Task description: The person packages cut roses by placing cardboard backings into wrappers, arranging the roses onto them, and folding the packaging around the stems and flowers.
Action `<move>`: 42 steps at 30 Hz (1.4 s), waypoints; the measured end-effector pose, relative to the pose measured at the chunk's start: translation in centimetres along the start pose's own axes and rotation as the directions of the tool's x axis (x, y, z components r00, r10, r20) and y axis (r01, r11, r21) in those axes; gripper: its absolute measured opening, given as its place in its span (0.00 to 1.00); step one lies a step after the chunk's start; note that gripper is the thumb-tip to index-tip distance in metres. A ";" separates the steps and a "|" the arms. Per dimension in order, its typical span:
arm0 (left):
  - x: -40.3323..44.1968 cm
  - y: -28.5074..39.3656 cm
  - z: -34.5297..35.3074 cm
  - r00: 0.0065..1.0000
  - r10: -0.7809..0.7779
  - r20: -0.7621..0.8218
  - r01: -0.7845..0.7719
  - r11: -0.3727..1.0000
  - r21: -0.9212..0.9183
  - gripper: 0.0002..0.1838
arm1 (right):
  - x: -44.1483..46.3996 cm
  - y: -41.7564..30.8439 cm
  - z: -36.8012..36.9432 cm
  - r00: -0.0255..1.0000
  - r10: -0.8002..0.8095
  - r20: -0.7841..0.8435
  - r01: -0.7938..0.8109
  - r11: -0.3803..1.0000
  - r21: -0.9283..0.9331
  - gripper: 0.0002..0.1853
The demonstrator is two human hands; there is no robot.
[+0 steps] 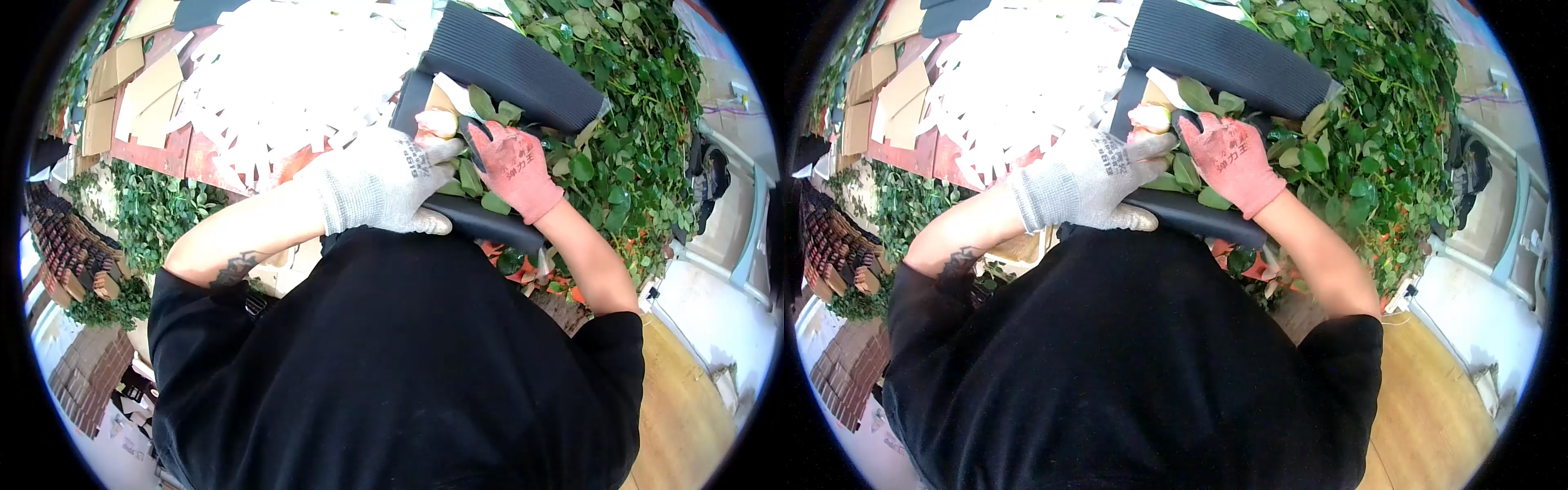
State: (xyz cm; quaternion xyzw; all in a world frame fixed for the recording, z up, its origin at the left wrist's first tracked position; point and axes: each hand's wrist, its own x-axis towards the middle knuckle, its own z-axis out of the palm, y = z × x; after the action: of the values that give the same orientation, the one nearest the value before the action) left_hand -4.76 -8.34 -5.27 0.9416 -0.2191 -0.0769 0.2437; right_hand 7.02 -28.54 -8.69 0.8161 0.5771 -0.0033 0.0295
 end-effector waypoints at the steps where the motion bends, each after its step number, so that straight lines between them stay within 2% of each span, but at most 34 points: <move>1: 0.1 0.0 0.3 1.000 0.001 0.003 -0.001 1.000 -0.016 0.33 | -0.2 0.2 0.0 0.999 -0.030 -0.016 0.029 0.999 -0.021 0.19; 2: 0.1 0.1 0.4 1.000 0.010 0.007 -0.010 1.000 -0.016 0.33 | -0.4 0.4 -0.2 0.998 -0.059 -0.034 0.058 0.997 -0.044 0.19; 3: 0.2 0.1 0.4 1.000 -0.011 0.016 0.012 0.999 -0.031 0.34 | -0.5 0.3 -0.8 0.997 -0.026 0.071 0.030 0.998 -0.060 0.20; 7: 0.4 0.2 -0.2 0.995 -0.049 0.089 0.053 0.997 -0.047 0.35 | -1.6 1.4 -0.7 0.997 -0.078 0.026 0.079 0.996 -0.045 0.20; 9: 0.3 0.3 -0.1 0.991 -0.065 0.119 0.070 0.997 -0.037 0.35 | -1.8 1.5 -1.0 0.995 -0.059 0.084 0.069 0.989 -0.129 0.21; 10: 0.3 0.3 0.1 0.994 -0.059 0.090 0.061 0.998 -0.017 0.35 | -2.5 2.4 -0.2 0.997 -0.027 0.067 0.034 0.994 -0.103 0.20; 12: 0.4 0.3 0.3 0.997 -0.052 0.061 0.052 0.999 0.000 0.35 | -3.3 3.6 -0.8 0.987 0.040 0.153 -0.028 0.997 -0.078 0.21; 13: 0.5 0.3 0.1 0.994 -0.050 0.094 0.051 0.999 -0.006 0.36 | -4.1 3.9 -0.3 0.996 0.028 0.080 -0.017 0.991 -0.134 0.23; 14: 0.6 0.2 0.1 0.991 -0.046 0.129 0.048 0.999 -0.011 0.36 | -3.9 3.6 -0.8 0.996 0.031 0.078 -0.020 0.991 -0.132 0.23; 16: 0.6 0.3 0.3 0.991 -0.054 0.126 0.060 0.997 -0.041 0.36 | -3.0 2.4 -2.2 0.994 0.030 0.103 -0.029 1.000 -0.005 0.26; 18: 0.5 0.2 0.6 0.990 -0.071 0.118 0.080 0.994 -0.072 0.36 | -2.2 1.3 -2.1 0.993 0.056 0.102 -0.057 0.998 0.015 0.25; 20: 0.3 0.0 0.8 0.999 -0.029 0.032 0.032 0.997 -0.070 0.37 | -1.5 0.4 -1.8 0.992 0.116 0.060 -0.118 0.992 0.044 0.23; 21: 0.2 -0.1 0.8 1.000 -0.020 0.002 0.020 0.997 -0.069 0.37 | -1.4 0.3 -1.1 0.994 0.109 -0.001 -0.109 0.994 0.000 0.22; 22: 0.2 -0.1 0.7 1.000 -0.013 -0.002 0.013 1.000 -0.026 0.37 | -1.0 0.3 -1.1 0.995 0.098 0.008 -0.098 0.995 0.002 0.22; 24: 0.2 0.1 0.6 1.000 -0.016 -0.021 0.016 1.000 -0.001 0.37 | 0.3 0.6 -2.0 0.957 0.237 0.167 -0.271 0.937 0.220 0.22; 25: 0.2 0.3 0.6 0.998 -0.056 0.024 0.057 0.998 -0.033 0.37 | 0.2 0.8 -1.5 0.972 0.233 0.031 -0.233 0.936 0.265 0.21; 26: 0.2 0.2 0.7 0.993 -0.094 0.070 0.099 0.993 -0.065 0.37 | 0.4 0.8 -1.4 0.975 0.216 0.046 -0.221 0.941 0.256 0.21; 28: 0.1 -0.2 2.0 0.997 -0.077 0.000 0.076 0.987 -0.145 0.36 | 0.9 0.0 -1.1 0.981 0.192 -0.034 -0.174 0.942 0.287 0.17; 29: 0.0 -0.1 1.8 0.997 -0.065 -0.039 0.059 0.989 -0.138 0.34 | 1.0 -0.5 -0.9 0.976 0.195 0.094 -0.213 0.941 0.264 0.18; 30: -0.1 -0.3 1.6 0.996 -0.053 -0.077 0.042 0.991 -0.130 0.33 | 0.7 -0.6 -0.6 0.978 0.180 0.109 -0.203 0.944 0.260 0.18; 32: -0.4 -1.6 1.0 0.970 -0.027 -0.241 -0.033 0.970 -0.240 0.27 | 0.3 -0.2 0.0 0.978 0.207 0.023 -0.204 0.929 0.309 0.18; 34: -0.2 -3.5 0.3 0.967 -0.114 -0.230 0.003 0.900 -0.435 0.20 | 0.8 -0.5 -0.5 0.975 0.216 0.045 -0.220 0.924 0.313 0.18; 35: 0.1 -4.6 0.7 0.892 -0.234 -0.387 0.038 0.892 -0.451 0.10 | 1.0 -0.6 -0.6 0.969 0.235 0.072 -0.245 0.913 0.326 0.18; 36: 0.5 -5.3 0.9 0.894 -0.310 -0.323 0.093 0.835 -0.542 0.09 | 1.1 -0.7 -0.7 0.962 0.254 0.099 -0.273 0.901 0.338 0.19; 37: 0.9 -5.9 0.7 0.888 -0.383 -0.256 0.151 0.767 -0.624 0.08 | 1.2 -0.8 -0.9 0.933 0.296 0.207 -0.351 0.878 0.326 0.22; 38: 1.1 -6.2 1.3 0.872 -0.422 -0.248 0.178 0.746 -0.642 0.08 | 0.8 -0.9 -0.8 0.931 0.291 0.222 -0.351 0.881 0.318 0.22; 40: 2.2 -6.3 2.6 0.921 -0.361 -0.148 0.206 0.773 -0.600 0.08 | -0.2 -0.7 0.2 0.977 0.210 0.027 -0.210 0.943 0.258 0.24; 41: 2.3 -5.9 3.0 0.909 -0.392 -0.141 0.271 0.813 -0.515 0.08 | -0.7 -0.6 1.0 0.981 0.190 -0.044 -0.178 0.963 0.202 0.25; 42: 2.3 -5.6 3.3 0.906 -0.391 -0.162 0.279 0.840 -0.465 0.08 | -1.0 -0.3 1.2 0.982 0.186 -0.035 -0.176 0.965 0.196 0.25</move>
State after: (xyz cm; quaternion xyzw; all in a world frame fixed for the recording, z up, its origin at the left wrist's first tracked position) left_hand -1.45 -6.35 -10.95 0.8897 0.0055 -0.0456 0.4542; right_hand 6.40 -29.43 -9.88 0.8642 0.4978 -0.0346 -0.0644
